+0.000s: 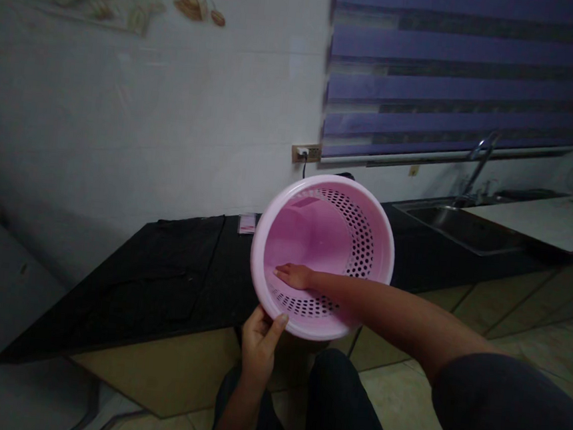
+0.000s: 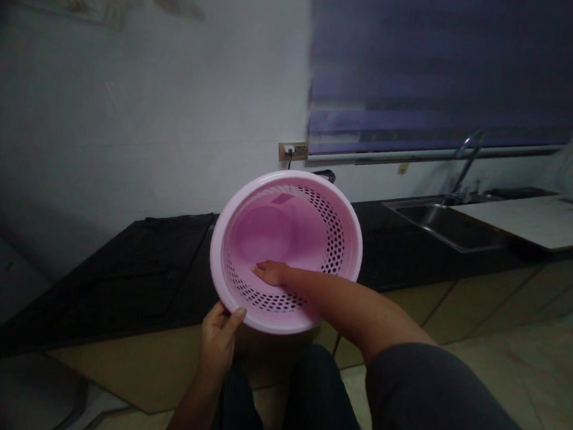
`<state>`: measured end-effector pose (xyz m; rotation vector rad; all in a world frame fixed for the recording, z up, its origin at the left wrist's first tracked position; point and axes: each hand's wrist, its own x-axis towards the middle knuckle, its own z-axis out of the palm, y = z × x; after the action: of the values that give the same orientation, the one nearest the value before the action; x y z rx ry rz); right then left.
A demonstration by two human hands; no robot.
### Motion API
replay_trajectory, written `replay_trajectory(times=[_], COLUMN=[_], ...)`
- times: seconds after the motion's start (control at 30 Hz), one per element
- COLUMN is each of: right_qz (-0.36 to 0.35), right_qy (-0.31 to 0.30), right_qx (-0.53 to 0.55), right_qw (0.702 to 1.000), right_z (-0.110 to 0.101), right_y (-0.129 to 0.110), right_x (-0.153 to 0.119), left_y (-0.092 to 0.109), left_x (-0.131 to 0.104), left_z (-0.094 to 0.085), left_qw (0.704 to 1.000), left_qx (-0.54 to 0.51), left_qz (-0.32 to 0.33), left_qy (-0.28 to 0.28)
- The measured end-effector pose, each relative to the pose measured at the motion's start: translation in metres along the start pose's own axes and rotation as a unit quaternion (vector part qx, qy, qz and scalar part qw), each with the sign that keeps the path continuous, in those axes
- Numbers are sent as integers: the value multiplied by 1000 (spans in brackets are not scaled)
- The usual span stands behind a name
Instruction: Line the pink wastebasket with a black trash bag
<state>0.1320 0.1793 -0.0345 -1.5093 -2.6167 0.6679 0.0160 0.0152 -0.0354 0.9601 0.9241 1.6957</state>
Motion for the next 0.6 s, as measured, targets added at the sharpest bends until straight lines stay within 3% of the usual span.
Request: replay_trajectory(times=[0.6], right_qz=[28], right_qy=[-8], right_qx=[0], right_qw=[1000], right_z=[-2], right_y=[-9], right_x=[-3], left_y=[-2], left_x=[0], left_z=[-4], left_qw=[999], left_qx=[-12], left_qz=[-25], left_qy=[24])
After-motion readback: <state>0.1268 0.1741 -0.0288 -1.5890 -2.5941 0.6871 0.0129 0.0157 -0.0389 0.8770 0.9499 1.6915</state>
